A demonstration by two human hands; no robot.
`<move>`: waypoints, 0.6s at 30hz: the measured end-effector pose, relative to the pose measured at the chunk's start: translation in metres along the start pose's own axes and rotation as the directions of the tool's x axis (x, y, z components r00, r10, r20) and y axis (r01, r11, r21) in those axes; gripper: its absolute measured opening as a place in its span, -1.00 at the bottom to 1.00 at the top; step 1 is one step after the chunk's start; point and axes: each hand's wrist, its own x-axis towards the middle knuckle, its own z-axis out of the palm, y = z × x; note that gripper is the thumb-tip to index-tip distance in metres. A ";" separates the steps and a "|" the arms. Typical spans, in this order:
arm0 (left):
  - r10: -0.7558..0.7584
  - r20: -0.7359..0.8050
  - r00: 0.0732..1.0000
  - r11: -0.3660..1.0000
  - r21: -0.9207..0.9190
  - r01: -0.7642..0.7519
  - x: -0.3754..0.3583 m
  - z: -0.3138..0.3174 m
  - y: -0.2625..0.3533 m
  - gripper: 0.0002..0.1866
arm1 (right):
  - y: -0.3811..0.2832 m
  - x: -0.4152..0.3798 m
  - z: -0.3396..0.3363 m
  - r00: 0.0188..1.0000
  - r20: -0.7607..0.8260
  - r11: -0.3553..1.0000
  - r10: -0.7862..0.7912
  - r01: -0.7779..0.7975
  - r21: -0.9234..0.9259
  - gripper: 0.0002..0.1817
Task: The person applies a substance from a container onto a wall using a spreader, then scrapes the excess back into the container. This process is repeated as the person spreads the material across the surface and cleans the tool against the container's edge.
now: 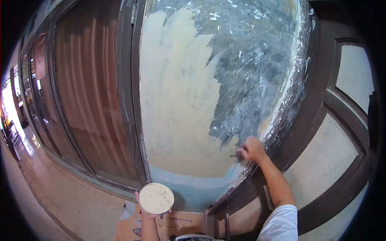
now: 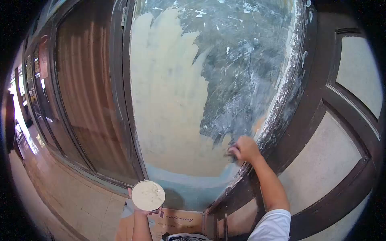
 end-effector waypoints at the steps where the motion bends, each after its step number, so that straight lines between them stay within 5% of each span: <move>1: -0.020 0.053 0.998 1.000 0.024 0.019 0.000 0.003 0.000 0.08 | 0.001 0.001 0.001 1.000 0.000 1.000 -0.003 0.003 0.000 -0.66; 3: 0.024 -0.033 0.999 0.999 -0.028 -0.025 -0.002 0.011 -0.005 0.08 | 0.001 0.005 0.002 0.994 0.048 0.993 0.094 -0.090 -0.078 -0.66; 4: 0.044 -0.055 0.998 0.999 -0.028 -0.045 -0.002 0.014 -0.007 0.07 | 0.003 0.008 0.002 0.942 -0.289 0.985 0.173 -0.164 0.055 -0.68; 5: 0.061 -0.079 0.995 0.998 -0.028 -0.063 -0.003 0.015 -0.008 0.07 | 0.002 0.011 0.002 0.942 -0.286 0.984 0.176 -0.167 0.057 -0.68; 7: 0.034 -0.040 0.999 0.999 0.019 -0.034 0.000 0.004 -0.007 0.06 | 0.000 0.014 0.000 0.670 -0.514 0.844 0.536 -0.447 0.297 -0.68; 9: 0.020 -0.041 0.999 0.999 0.036 -0.019 0.002 0.001 -0.007 0.05 | -0.001 -0.001 0.010 0.764 -0.465 0.894 0.447 -0.372 0.248 -0.68; 10: 0.041 -0.095 0.995 0.999 -0.012 -0.042 0.002 0.004 -0.009 0.06 | -0.002 -0.007 0.012 0.939 -0.285 0.981 0.194 -0.181 0.073 -0.68; 11: 0.039 -0.094 0.995 0.999 -0.011 -0.040 0.001 0.007 -0.011 0.06 | -0.002 -0.010 0.014 0.997 -0.048 0.997 -0.065 0.062 -0.054 -0.69; 13: 0.050 -0.171 0.984 0.995 -0.071 -0.063 0.002 0.014 -0.014 0.06 | -0.007 -0.002 0.013 0.988 -0.074 0.985 -0.135 0.126 -0.118 -0.71; 14: -0.008 -0.035 0.999 0.999 0.042 0.009 0.004 -0.010 -0.007 0.06 | -0.007 0.005 0.011 0.956 -0.245 0.987 0.160 -0.163 0.008 -0.71; 16: -0.003 -0.054 0.999 1.000 0.019 0.004 0.003 -0.005 -0.010 0.06 | 0.003 0.013 0.018 0.638 -0.477 0.796 0.605 -0.509 0.328 -0.71; 17: 0.003 -0.070 0.998 1.000 -0.004 -0.003 0.003 -0.003 -0.011 0.06 | 0.004 0.008 0.018 0.637 -0.475 0.794 0.607 -0.512 0.328 -0.71; 18: -0.002 -0.028 1.000 1.000 0.003 0.002 0.004 -0.003 -0.011 0.06 | -0.003 0.006 0.011 0.757 -0.357 0.833 0.548 -0.452 0.320 -0.70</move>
